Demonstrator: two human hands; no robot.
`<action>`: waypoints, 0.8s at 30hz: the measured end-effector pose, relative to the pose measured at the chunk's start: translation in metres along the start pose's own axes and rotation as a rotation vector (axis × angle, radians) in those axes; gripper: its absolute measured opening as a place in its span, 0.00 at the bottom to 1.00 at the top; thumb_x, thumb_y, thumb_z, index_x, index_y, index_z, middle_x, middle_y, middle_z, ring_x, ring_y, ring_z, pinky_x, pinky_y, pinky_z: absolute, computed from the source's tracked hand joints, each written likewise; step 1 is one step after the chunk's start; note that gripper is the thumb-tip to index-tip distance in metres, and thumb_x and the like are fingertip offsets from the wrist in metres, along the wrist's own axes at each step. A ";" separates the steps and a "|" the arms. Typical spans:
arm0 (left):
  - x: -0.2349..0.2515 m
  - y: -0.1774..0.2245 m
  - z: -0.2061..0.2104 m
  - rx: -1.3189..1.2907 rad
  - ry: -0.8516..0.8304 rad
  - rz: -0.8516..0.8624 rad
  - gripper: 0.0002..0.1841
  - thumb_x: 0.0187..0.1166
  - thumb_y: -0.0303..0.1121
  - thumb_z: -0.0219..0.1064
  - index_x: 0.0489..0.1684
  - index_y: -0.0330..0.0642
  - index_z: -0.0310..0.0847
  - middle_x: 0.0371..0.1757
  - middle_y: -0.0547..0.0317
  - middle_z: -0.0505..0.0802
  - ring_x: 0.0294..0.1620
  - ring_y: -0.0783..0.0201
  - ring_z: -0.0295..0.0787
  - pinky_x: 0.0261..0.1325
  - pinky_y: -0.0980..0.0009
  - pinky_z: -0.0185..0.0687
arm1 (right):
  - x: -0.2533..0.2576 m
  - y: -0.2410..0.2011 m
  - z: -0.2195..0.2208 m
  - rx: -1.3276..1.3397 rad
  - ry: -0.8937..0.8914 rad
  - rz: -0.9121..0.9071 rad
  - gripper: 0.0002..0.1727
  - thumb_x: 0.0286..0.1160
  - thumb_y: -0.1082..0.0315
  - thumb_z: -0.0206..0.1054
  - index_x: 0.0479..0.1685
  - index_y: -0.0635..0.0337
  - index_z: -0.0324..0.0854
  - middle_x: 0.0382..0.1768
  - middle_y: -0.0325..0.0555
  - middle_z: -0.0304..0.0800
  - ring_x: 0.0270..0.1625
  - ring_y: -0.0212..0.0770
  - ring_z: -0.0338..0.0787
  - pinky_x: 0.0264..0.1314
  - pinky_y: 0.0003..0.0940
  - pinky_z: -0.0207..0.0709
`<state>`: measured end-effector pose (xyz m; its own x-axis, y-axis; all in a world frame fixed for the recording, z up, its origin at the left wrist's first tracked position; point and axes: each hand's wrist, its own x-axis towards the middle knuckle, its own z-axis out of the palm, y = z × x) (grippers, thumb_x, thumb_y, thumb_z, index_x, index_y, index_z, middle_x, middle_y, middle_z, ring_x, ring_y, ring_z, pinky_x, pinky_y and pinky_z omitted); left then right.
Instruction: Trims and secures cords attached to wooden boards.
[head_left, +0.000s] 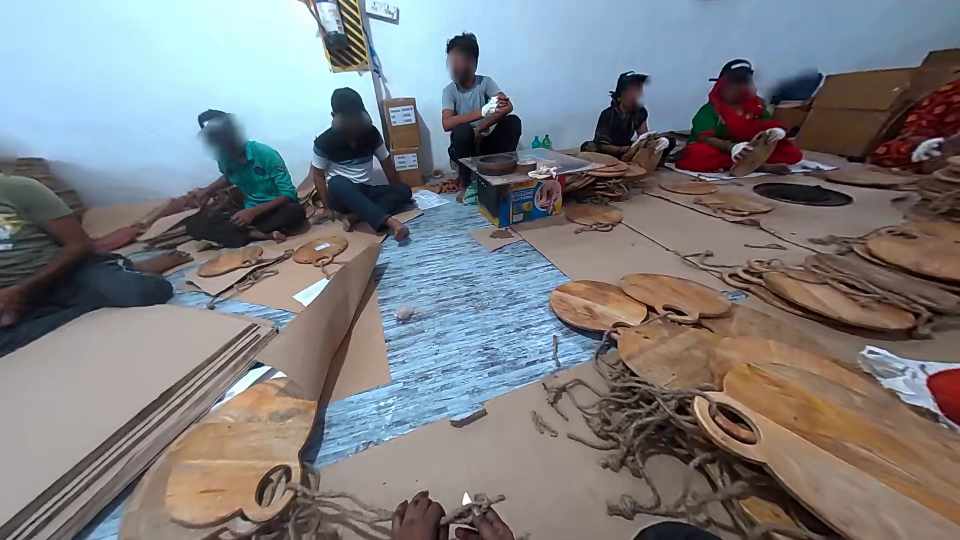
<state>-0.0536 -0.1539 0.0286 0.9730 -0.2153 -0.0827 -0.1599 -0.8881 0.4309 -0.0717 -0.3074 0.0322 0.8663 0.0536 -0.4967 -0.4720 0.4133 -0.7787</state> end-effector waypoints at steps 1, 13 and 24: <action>0.000 0.000 0.000 -0.007 0.010 0.001 0.16 0.85 0.36 0.60 0.54 0.36 0.90 0.64 0.41 0.92 0.81 0.40 0.76 0.87 0.35 0.54 | -0.001 0.000 0.000 0.043 0.000 0.000 0.19 0.96 0.64 0.45 0.71 0.68 0.70 0.55 0.53 0.86 0.51 0.42 0.90 0.52 0.38 0.85; -0.005 0.004 -0.001 -0.079 0.278 -0.016 0.19 0.72 0.39 0.75 0.51 0.32 0.88 0.51 0.45 0.95 0.64 0.45 0.91 0.87 0.42 0.62 | -0.008 -0.011 0.002 0.143 0.021 0.005 0.16 0.97 0.60 0.39 0.60 0.58 0.69 0.40 0.42 0.84 0.35 0.37 0.86 0.39 0.35 0.83; -0.001 -0.001 0.006 -0.108 0.234 -0.008 0.13 0.82 0.33 0.65 0.50 0.37 0.93 0.56 0.48 0.96 0.71 0.49 0.88 0.90 0.47 0.59 | -0.003 -0.012 -0.004 0.193 0.036 -0.060 0.19 0.94 0.67 0.46 0.78 0.53 0.68 0.25 0.32 0.72 0.21 0.29 0.74 0.23 0.25 0.71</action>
<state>-0.0555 -0.1555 0.0233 0.9882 -0.0975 0.1184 -0.1457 -0.8384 0.5252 -0.0695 -0.3165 0.0418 0.8836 -0.0076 -0.4682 -0.3770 0.5815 -0.7209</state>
